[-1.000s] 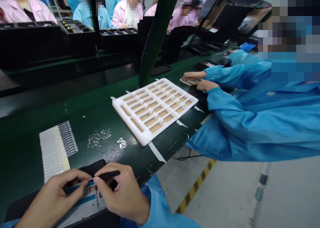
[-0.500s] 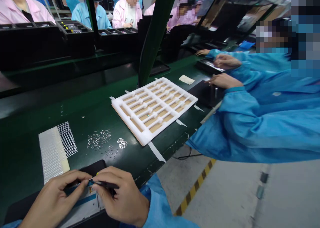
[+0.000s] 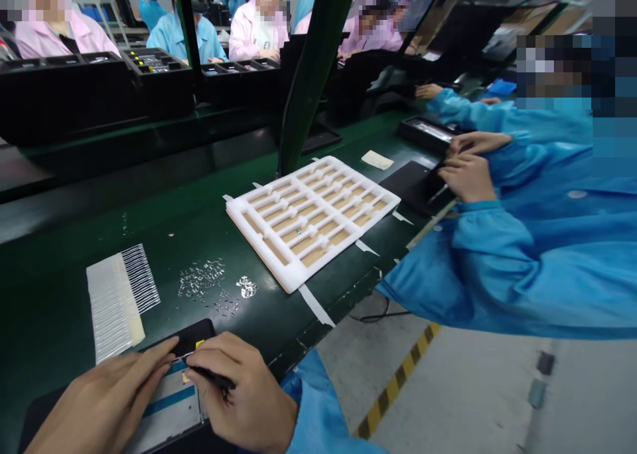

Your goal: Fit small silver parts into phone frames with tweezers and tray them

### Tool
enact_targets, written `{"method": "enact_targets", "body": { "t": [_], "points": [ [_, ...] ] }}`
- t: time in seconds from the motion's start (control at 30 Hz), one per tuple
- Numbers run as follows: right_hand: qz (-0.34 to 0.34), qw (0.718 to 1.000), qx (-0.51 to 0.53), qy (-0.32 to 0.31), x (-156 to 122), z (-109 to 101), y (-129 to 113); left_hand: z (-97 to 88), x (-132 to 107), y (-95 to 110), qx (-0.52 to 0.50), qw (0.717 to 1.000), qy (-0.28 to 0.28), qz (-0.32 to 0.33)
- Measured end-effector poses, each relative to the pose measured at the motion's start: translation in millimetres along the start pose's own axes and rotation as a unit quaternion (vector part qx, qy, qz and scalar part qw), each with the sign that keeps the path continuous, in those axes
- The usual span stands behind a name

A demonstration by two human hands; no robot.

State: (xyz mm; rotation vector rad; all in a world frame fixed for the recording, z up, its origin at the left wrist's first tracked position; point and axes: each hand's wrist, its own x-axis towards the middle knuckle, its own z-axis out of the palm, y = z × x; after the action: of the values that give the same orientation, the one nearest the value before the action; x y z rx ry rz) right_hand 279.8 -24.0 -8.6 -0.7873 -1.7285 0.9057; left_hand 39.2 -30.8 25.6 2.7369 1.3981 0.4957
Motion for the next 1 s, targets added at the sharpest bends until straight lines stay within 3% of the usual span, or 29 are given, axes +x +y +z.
{"method": "enact_targets", "body": {
  "t": [0.07,0.13,0.23,0.33,0.5,0.73,1.0],
  "points": [
    [0.004,1.000,-0.012,-0.007,0.5,1.3,-1.2,-3.8,-3.8,3.3,0.077,0.996,0.015,0.036],
    [0.009,0.999,-0.028,-0.018,1.1,2.0,-2.8,-8.6,-4.6,2.1,0.091,0.995,0.003,0.045],
    [0.024,0.999,-0.028,-0.017,2.1,2.3,-5.0,-11.1,0.1,-11.7,0.070,0.997,-0.026,-0.022],
    [0.050,0.999,-0.007,0.000,2.9,2.7,-5.2,-2.0,6.7,-34.7,0.111,0.988,-0.024,-0.104],
    [0.067,0.998,0.006,0.014,4.0,3.5,-3.2,19.9,10.5,-57.4,0.160,0.981,-0.013,-0.107],
    [0.073,0.996,0.031,0.031,8.4,0.9,-6.5,14.3,15.6,-55.7,0.201,0.976,-0.009,-0.087],
    [0.111,0.980,0.094,0.140,2.8,-20.9,-2.2,4.3,19.4,-50.4,0.149,0.985,0.010,-0.088]
  ]
}}
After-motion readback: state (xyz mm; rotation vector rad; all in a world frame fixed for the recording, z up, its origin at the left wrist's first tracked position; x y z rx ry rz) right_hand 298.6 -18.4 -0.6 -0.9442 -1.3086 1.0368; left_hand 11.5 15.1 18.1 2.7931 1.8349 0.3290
